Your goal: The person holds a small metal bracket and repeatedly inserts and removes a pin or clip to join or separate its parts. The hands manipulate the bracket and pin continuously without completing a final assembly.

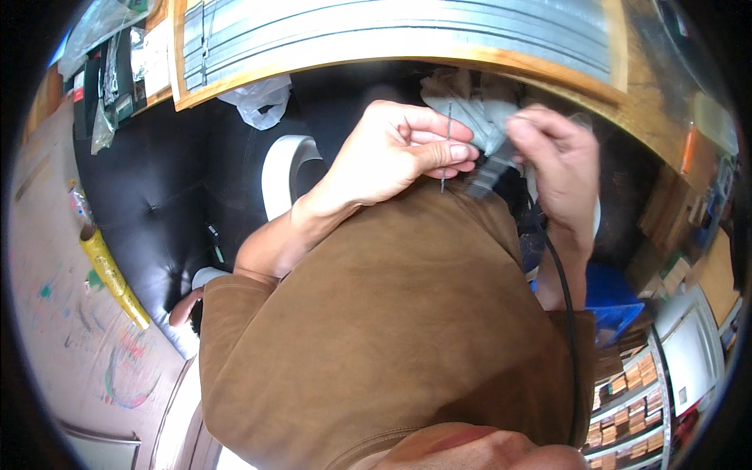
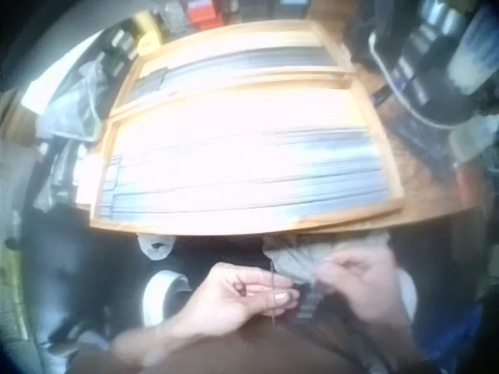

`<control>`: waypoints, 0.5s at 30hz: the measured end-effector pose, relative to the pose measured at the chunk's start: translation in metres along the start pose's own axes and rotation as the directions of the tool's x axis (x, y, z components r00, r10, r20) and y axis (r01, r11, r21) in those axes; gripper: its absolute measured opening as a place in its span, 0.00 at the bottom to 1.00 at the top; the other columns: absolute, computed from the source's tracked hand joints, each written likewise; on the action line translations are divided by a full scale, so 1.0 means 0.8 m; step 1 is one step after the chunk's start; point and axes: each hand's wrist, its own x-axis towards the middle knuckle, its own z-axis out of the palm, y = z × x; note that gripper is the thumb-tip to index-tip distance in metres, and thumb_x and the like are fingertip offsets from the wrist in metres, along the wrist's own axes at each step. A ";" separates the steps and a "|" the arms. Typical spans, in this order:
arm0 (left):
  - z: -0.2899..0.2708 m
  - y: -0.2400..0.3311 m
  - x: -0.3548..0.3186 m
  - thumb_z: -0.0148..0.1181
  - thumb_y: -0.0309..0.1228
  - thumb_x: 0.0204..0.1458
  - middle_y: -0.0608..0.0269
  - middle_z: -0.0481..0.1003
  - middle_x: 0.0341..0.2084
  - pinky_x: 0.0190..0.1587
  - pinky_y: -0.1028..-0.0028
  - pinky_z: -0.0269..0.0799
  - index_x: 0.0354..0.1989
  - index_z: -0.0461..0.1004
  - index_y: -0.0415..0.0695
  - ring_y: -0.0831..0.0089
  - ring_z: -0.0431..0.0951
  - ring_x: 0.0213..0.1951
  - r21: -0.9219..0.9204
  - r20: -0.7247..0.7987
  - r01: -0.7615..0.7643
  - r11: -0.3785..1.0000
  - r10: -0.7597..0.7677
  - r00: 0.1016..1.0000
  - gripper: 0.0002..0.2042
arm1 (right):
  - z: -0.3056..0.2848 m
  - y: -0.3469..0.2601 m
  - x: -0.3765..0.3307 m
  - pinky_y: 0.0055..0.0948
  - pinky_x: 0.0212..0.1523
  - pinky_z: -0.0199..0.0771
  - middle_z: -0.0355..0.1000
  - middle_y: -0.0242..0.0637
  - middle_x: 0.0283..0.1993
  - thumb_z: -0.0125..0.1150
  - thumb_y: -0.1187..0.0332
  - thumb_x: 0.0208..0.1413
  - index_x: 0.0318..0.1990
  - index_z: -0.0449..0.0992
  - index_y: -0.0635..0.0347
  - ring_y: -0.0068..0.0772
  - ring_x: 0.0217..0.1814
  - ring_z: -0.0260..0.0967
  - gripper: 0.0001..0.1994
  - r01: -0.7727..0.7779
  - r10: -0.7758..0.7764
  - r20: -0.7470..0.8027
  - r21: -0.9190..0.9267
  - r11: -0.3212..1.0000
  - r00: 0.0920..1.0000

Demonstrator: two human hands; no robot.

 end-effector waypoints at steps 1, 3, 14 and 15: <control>0.000 0.004 0.000 0.64 0.22 0.56 0.51 0.82 0.35 0.40 0.75 0.81 0.45 0.78 0.33 0.69 0.84 0.36 -0.039 -0.002 0.017 0.999 -0.017 1.000 0.10 | -0.017 -0.020 -0.006 0.19 0.33 0.68 0.75 0.29 0.32 0.64 0.70 0.58 0.38 0.82 0.65 0.16 0.31 0.67 0.07 0.034 -0.041 -0.061 -0.106 0.994 0.997; -0.001 0.008 0.002 0.63 0.22 0.56 0.50 0.82 0.36 0.42 0.74 0.81 0.46 0.77 0.32 0.67 0.84 0.39 -0.017 0.025 0.014 1.000 -0.013 1.000 0.11 | -0.077 -0.031 -0.018 0.20 0.40 0.71 0.77 0.38 0.40 0.60 0.72 0.60 0.45 0.80 0.66 0.22 0.37 0.71 0.09 0.209 -0.172 -0.321 0.087 0.974 0.931; 0.002 0.009 -0.004 0.64 0.22 0.56 0.50 0.82 0.35 0.41 0.75 0.82 0.46 0.77 0.31 0.69 0.84 0.37 0.031 0.039 0.020 0.999 -0.021 0.999 0.11 | -0.040 -0.040 -0.004 0.19 0.33 0.68 0.73 0.32 0.30 0.65 0.71 0.55 0.35 0.81 0.68 0.18 0.30 0.67 0.08 0.024 -0.015 0.081 -0.116 0.993 0.997; 0.001 0.008 -0.004 0.64 0.22 0.56 0.51 0.82 0.34 0.40 0.76 0.81 0.46 0.78 0.32 0.70 0.84 0.36 0.044 0.055 0.022 0.999 -0.024 0.998 0.11 | -0.020 -0.032 0.003 0.18 0.31 0.68 0.74 0.32 0.29 0.65 0.72 0.56 0.36 0.82 0.68 0.19 0.29 0.68 0.07 -0.038 0.051 0.158 -0.086 0.996 0.986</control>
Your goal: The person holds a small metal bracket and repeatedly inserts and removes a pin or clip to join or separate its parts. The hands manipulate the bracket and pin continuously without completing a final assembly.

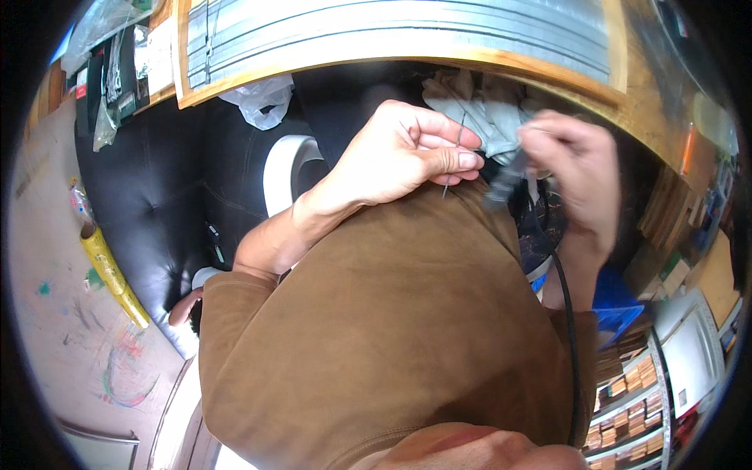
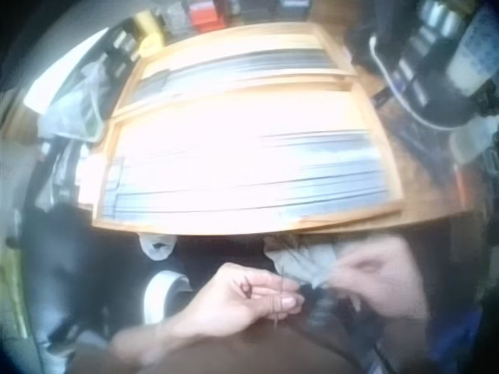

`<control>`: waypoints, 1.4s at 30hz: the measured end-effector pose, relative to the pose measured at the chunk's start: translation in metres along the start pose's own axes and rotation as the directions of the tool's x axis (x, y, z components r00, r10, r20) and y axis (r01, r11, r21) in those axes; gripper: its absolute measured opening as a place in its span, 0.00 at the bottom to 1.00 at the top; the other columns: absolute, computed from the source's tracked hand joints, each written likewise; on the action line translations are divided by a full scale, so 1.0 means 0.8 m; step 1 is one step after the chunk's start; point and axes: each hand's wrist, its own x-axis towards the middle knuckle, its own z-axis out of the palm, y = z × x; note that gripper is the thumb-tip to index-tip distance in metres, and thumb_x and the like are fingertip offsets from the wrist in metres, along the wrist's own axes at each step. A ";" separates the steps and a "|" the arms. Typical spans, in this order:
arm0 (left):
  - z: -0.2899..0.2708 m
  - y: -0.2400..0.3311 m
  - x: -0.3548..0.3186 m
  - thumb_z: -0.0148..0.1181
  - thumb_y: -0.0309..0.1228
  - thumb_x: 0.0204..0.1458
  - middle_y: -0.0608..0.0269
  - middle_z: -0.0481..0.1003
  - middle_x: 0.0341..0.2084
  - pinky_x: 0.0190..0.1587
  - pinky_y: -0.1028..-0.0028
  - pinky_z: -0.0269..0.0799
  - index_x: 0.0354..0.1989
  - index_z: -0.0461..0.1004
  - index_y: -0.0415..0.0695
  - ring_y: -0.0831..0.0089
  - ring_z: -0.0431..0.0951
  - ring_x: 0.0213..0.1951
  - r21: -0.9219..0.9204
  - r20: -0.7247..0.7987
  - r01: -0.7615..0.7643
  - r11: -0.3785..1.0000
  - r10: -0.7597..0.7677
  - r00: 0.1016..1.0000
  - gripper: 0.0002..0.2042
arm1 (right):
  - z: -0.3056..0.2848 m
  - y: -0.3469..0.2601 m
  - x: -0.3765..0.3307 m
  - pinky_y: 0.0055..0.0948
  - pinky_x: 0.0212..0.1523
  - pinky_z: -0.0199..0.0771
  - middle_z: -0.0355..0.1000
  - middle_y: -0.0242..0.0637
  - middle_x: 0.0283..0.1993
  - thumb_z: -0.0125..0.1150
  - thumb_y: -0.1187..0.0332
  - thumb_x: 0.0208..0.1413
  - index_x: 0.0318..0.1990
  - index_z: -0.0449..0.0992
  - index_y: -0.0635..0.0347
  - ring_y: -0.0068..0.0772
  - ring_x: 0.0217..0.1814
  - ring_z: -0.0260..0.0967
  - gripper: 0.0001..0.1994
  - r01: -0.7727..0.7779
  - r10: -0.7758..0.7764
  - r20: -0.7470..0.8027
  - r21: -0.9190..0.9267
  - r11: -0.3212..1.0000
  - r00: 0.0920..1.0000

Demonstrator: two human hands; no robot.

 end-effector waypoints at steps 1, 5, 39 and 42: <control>0.000 0.000 0.002 0.64 0.22 0.56 0.53 0.82 0.33 0.40 0.76 0.81 0.45 0.78 0.33 0.72 0.83 0.35 0.017 0.022 0.005 1.000 -0.006 1.000 0.10 | 0.014 0.013 0.007 0.17 0.31 0.68 0.76 0.33 0.30 0.64 0.74 0.57 0.38 0.82 0.69 0.18 0.28 0.68 0.06 0.009 -0.011 0.030 0.069 0.998 0.999; -0.001 -0.008 0.003 0.65 0.23 0.55 0.62 0.80 0.28 0.34 0.80 0.77 0.41 0.81 0.34 0.81 0.78 0.28 0.028 0.053 -0.020 0.999 0.018 0.998 0.07 | 0.035 0.038 0.021 0.16 0.32 0.71 0.79 0.34 0.31 0.66 0.71 0.58 0.40 0.83 0.67 0.16 0.29 0.70 0.08 0.019 -0.027 0.045 0.179 0.984 0.999; 0.004 -0.003 0.007 0.63 0.22 0.56 0.49 0.82 0.35 0.43 0.75 0.81 0.46 0.77 0.30 0.69 0.83 0.38 0.123 -0.061 -0.100 0.987 0.108 0.992 0.11 | 0.020 0.051 0.009 0.17 0.34 0.70 0.77 0.33 0.34 0.65 0.73 0.58 0.40 0.81 0.67 0.17 0.32 0.70 0.06 0.086 -0.072 -0.064 0.268 0.960 0.995; 0.032 0.021 -0.006 0.63 0.23 0.57 0.46 0.82 0.37 0.47 0.70 0.81 0.48 0.76 0.30 0.66 0.83 0.41 0.158 -0.051 -0.228 0.961 0.238 0.970 0.12 | -0.018 0.041 -0.014 0.18 0.33 0.70 0.77 0.33 0.34 0.64 0.74 0.59 0.40 0.81 0.67 0.17 0.32 0.71 0.05 0.160 -0.114 -0.192 0.239 0.958 0.975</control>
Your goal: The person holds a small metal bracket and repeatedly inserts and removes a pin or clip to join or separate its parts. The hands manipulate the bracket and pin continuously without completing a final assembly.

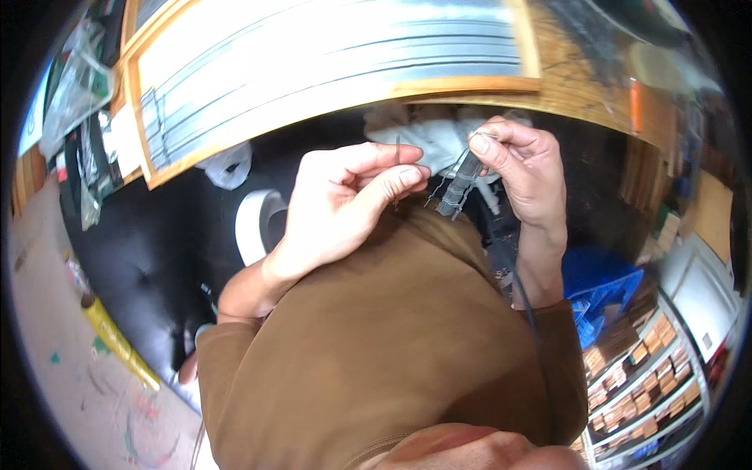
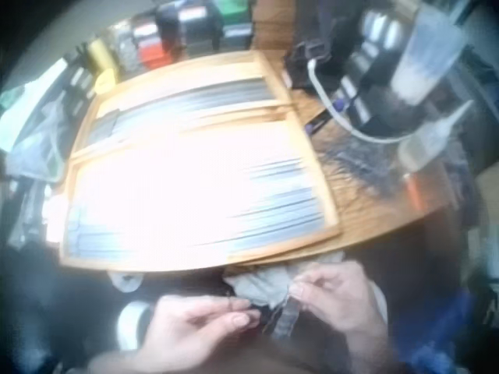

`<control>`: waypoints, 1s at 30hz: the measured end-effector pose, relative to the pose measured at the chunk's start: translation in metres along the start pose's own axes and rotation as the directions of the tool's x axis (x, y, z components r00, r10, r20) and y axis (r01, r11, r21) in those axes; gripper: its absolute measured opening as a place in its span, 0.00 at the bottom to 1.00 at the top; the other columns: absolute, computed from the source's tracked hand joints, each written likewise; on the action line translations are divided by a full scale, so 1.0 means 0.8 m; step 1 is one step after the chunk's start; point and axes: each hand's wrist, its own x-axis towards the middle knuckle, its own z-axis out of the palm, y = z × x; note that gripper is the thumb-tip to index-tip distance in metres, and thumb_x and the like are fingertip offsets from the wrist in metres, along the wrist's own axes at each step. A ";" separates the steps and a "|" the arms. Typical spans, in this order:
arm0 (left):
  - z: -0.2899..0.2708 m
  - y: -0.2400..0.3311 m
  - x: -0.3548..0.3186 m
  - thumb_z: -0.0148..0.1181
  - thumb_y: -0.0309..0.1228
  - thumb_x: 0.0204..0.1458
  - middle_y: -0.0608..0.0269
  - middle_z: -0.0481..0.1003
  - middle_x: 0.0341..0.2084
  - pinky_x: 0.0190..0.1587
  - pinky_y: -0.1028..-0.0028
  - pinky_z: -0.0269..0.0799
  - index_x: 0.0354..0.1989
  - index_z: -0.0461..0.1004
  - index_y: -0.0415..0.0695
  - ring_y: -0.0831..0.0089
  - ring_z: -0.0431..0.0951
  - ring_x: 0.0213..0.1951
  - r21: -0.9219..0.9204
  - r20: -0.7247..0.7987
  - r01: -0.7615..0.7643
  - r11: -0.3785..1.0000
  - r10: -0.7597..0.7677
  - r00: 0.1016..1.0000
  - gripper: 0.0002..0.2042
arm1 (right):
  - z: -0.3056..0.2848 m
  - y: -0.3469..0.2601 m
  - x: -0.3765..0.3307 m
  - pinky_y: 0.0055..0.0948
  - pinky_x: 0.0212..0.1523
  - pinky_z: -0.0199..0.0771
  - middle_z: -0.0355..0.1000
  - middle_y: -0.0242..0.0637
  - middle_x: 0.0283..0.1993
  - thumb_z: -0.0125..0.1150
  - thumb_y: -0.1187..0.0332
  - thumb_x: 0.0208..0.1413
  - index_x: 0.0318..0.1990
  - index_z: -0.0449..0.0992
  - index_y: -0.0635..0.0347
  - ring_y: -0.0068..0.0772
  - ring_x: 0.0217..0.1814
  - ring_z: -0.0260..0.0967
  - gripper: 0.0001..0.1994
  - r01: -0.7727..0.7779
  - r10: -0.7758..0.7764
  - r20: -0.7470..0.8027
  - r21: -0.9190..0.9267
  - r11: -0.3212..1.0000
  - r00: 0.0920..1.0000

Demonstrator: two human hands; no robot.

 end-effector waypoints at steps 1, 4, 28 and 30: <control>0.013 0.020 0.003 0.64 0.24 0.56 0.48 0.82 0.36 0.46 0.72 0.80 0.47 0.77 0.31 0.67 0.84 0.40 0.092 0.029 -0.058 0.994 0.056 0.998 0.12 | -0.008 -0.005 -0.004 0.18 0.33 0.70 0.77 0.33 0.34 0.64 0.74 0.59 0.40 0.81 0.67 0.17 0.33 0.71 0.06 0.006 -0.006 -0.020 -0.009 1.000 1.000; 0.064 0.070 0.061 0.65 0.26 0.56 0.53 0.82 0.33 0.44 0.75 0.80 0.43 0.80 0.33 0.70 0.83 0.37 0.425 0.310 -0.600 0.678 0.514 0.800 0.10 | -0.017 -0.004 -0.015 0.19 0.33 0.71 0.79 0.34 0.33 0.66 0.73 0.58 0.40 0.82 0.66 0.18 0.32 0.72 0.06 0.084 -0.083 -0.113 0.002 0.996 0.990; -0.020 -0.031 0.015 0.59 0.29 0.61 0.53 0.82 0.38 0.40 0.76 0.81 0.49 0.78 0.36 0.69 0.84 0.38 -0.052 0.176 0.138 0.989 -0.127 0.976 0.12 | 0.047 0.029 0.031 0.16 0.30 0.73 0.78 0.35 0.31 0.65 0.72 0.59 0.42 0.81 0.67 0.17 0.29 0.72 0.08 -0.050 0.048 0.156 0.010 0.999 0.987; -0.020 -0.032 0.016 0.60 0.28 0.60 0.54 0.82 0.37 0.39 0.77 0.81 0.48 0.78 0.36 0.70 0.84 0.37 -0.053 0.141 0.161 0.985 -0.153 0.978 0.11 | 0.054 0.032 0.030 0.16 0.30 0.74 0.79 0.36 0.31 0.65 0.72 0.59 0.43 0.81 0.68 0.18 0.29 0.73 0.08 -0.047 0.041 0.131 0.041 0.998 0.991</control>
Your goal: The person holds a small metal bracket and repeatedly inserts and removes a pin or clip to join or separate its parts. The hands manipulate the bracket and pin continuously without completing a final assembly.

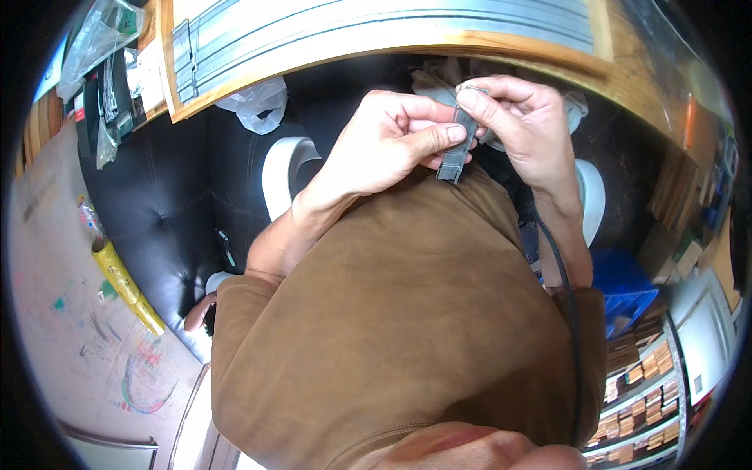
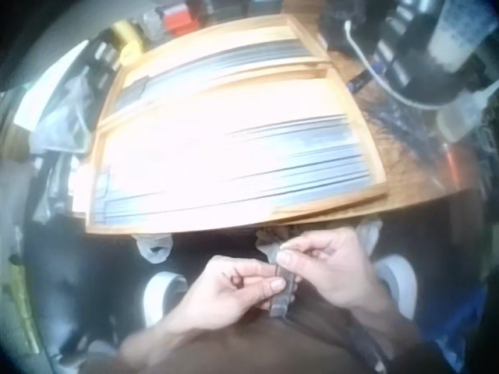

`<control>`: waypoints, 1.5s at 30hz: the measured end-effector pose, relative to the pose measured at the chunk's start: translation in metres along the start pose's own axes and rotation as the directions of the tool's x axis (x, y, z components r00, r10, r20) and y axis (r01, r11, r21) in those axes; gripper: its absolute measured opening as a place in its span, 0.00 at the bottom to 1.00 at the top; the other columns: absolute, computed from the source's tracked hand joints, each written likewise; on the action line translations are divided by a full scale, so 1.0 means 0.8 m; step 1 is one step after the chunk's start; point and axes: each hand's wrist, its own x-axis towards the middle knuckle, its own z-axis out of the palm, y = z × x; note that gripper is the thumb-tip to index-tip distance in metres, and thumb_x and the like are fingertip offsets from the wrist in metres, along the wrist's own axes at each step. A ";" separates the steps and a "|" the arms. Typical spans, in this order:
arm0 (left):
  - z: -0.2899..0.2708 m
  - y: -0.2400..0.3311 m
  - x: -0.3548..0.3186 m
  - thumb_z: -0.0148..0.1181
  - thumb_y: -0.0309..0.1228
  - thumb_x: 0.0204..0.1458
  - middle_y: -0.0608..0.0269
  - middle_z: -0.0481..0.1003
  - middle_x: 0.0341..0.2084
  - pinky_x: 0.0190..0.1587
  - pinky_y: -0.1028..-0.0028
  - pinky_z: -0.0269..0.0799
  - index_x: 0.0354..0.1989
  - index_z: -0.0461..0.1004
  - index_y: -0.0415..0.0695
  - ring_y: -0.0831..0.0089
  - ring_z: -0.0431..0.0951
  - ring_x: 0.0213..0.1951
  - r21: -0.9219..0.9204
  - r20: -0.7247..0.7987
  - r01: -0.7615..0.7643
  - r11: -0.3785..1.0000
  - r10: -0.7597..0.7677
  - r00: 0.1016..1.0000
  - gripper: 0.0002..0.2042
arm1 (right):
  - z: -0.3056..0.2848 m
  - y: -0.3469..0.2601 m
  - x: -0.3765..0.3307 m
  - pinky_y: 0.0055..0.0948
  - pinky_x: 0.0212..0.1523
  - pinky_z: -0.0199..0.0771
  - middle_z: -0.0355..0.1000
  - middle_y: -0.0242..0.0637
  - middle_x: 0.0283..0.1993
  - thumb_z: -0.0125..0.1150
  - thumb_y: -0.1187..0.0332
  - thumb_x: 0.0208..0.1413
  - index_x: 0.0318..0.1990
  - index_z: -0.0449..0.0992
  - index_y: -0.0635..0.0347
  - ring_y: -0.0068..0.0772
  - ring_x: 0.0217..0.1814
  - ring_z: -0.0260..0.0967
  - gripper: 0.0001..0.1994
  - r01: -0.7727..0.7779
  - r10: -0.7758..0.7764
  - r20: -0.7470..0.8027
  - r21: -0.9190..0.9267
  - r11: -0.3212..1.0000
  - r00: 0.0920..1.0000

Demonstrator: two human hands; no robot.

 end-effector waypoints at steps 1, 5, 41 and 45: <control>-0.001 0.000 0.001 0.61 0.28 0.59 0.55 0.82 0.36 0.39 0.77 0.81 0.48 0.79 0.36 0.71 0.84 0.36 -0.002 -0.018 0.012 1.000 -0.012 1.000 0.11 | 0.003 0.001 0.000 0.16 0.30 0.74 0.79 0.37 0.31 0.65 0.73 0.58 0.43 0.81 0.69 0.18 0.29 0.73 0.09 0.004 -0.004 -0.013 0.016 1.000 1.000; -0.004 -0.001 0.001 0.63 0.27 0.58 0.56 0.83 0.33 0.36 0.79 0.80 0.45 0.79 0.36 0.73 0.84 0.35 0.045 -0.019 0.007 0.999 -0.006 1.000 0.10 | 0.006 -0.001 0.000 0.17 0.32 0.76 0.79 0.39 0.32 0.66 0.73 0.58 0.43 0.81 0.69 0.20 0.31 0.75 0.09 0.002 -0.002 0.008 -0.044 0.999 1.000; -0.017 0.016 0.006 0.63 0.29 0.58 0.60 0.82 0.31 0.34 0.82 0.75 0.40 0.80 0.37 0.78 0.82 0.33 0.170 -0.033 -0.136 0.976 0.144 0.989 0.08 | 0.030 0.002 0.015 0.12 0.24 0.70 0.74 0.30 0.27 0.65 0.74 0.58 0.44 0.81 0.69 0.13 0.23 0.68 0.09 -0.071 0.073 -0.012 0.092 0.993 0.997; -0.009 0.002 0.003 0.63 0.25 0.57 0.58 0.82 0.32 0.38 0.81 0.76 0.43 0.80 0.35 0.77 0.81 0.34 -0.019 -0.044 -0.112 0.994 0.111 0.993 0.08 | 0.031 0.000 0.007 0.13 0.24 0.71 0.74 0.31 0.27 0.65 0.74 0.58 0.42 0.81 0.70 0.14 0.25 0.70 0.08 -0.014 0.015 -0.034 0.026 1.000 0.999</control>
